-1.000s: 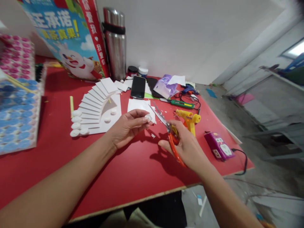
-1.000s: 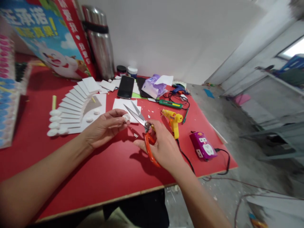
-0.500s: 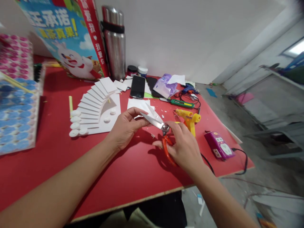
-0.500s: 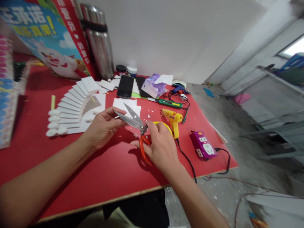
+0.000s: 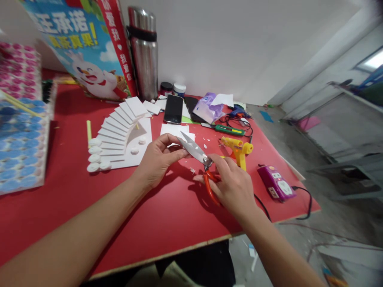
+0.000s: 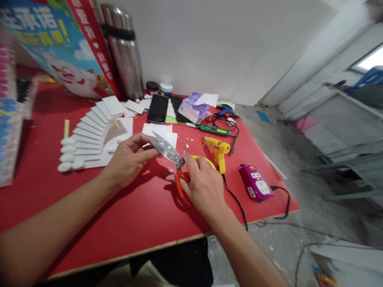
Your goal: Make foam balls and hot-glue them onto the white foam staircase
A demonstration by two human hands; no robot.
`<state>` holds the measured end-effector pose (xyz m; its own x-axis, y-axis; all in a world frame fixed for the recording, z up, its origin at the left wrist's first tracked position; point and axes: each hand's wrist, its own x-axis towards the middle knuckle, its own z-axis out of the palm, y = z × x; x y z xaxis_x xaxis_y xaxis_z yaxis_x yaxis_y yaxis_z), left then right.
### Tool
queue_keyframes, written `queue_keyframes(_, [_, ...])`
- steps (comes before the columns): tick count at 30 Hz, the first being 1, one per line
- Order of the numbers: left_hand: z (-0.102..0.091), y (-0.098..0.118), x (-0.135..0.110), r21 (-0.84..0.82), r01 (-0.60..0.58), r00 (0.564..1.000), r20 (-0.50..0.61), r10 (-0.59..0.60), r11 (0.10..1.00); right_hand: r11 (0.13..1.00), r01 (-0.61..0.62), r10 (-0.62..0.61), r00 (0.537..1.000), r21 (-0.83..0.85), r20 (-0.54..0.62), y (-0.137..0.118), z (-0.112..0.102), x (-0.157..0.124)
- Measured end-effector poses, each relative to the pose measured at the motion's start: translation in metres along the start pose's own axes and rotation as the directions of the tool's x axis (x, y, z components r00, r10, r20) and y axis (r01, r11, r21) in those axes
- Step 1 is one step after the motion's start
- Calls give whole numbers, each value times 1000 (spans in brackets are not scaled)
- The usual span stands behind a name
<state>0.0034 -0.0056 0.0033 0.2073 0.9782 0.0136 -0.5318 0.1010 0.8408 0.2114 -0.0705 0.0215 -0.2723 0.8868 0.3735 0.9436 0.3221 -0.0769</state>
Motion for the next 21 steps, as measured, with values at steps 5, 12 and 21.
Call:
queue_keyframes(5, [0,2,-1,4,46,999,2,-46,999,939,-195,163,978,283,131,-1,-6,6])
queue_keyframes(12, [3,8,-1,-77,125,992,37,-122,989,920,-360,323,921,156,217,13,-10,20])
queue_keyframes(21, [0,12,0,-160,248,969,51,-243,955,916,-302,382,855,-263,350,4,-5,28])
